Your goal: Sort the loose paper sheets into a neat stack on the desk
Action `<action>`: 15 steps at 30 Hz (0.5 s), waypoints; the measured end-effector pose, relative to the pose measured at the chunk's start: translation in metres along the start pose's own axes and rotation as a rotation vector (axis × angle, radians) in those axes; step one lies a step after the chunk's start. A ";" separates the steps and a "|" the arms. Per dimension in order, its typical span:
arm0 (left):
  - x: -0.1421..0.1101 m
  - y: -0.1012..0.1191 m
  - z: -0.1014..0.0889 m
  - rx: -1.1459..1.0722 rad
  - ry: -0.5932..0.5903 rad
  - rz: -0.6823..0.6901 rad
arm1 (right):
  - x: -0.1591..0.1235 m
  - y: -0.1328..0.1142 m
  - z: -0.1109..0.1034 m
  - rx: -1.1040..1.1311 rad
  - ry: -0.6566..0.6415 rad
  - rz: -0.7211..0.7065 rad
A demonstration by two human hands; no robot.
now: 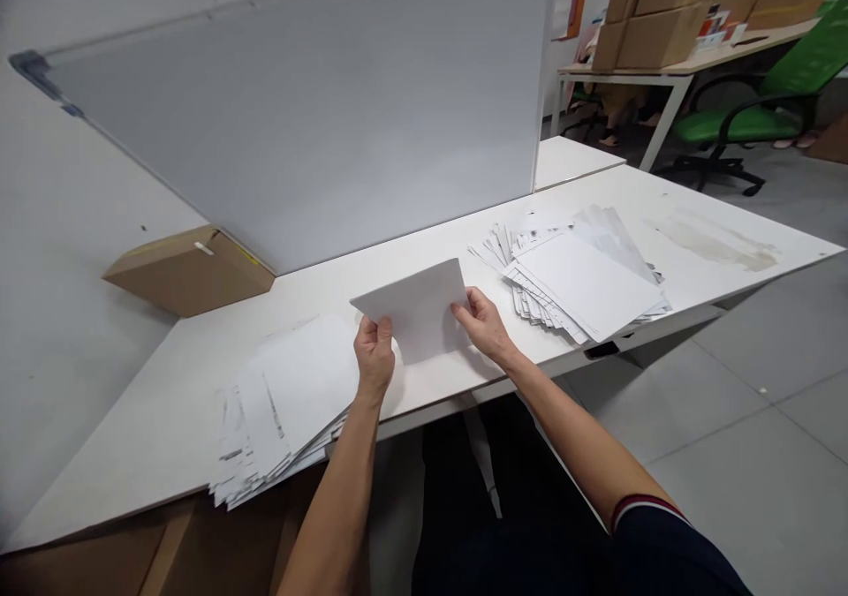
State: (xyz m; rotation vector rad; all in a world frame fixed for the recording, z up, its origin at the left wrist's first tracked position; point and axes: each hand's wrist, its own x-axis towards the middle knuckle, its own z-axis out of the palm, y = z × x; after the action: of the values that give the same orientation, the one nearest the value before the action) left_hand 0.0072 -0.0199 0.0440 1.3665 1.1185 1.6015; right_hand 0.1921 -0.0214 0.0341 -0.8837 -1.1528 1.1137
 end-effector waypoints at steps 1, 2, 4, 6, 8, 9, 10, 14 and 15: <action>-0.001 -0.002 0.000 0.009 0.015 -0.002 | 0.000 0.001 0.000 -0.011 0.001 0.003; -0.001 -0.003 0.001 0.014 0.026 0.004 | 0.000 0.002 0.000 -0.018 0.002 0.001; -0.001 -0.002 0.003 0.017 0.040 0.027 | 0.000 0.001 0.001 -0.025 0.009 -0.004; -0.002 -0.003 0.006 0.016 0.050 0.039 | 0.000 0.002 0.001 -0.041 0.015 0.001; -0.002 -0.007 0.007 0.014 0.061 0.028 | 0.000 0.003 -0.001 -0.066 0.003 0.020; -0.002 -0.009 0.008 0.009 0.068 0.018 | 0.001 0.001 -0.003 -0.085 -0.015 0.026; -0.003 -0.010 0.008 -0.003 0.071 0.007 | 0.001 -0.003 -0.005 -0.122 -0.035 0.020; 0.000 -0.008 0.004 -0.161 0.049 0.002 | 0.007 -0.054 -0.014 -0.524 -0.117 -0.134; 0.002 -0.006 0.002 -0.205 0.033 0.003 | 0.009 -0.073 -0.014 -0.666 -0.160 -0.179</action>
State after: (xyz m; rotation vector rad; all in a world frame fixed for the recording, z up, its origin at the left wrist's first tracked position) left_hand 0.0093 -0.0160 0.0391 1.2115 0.9431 1.6958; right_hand 0.2215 -0.0300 0.1021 -1.1772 -1.7473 0.6577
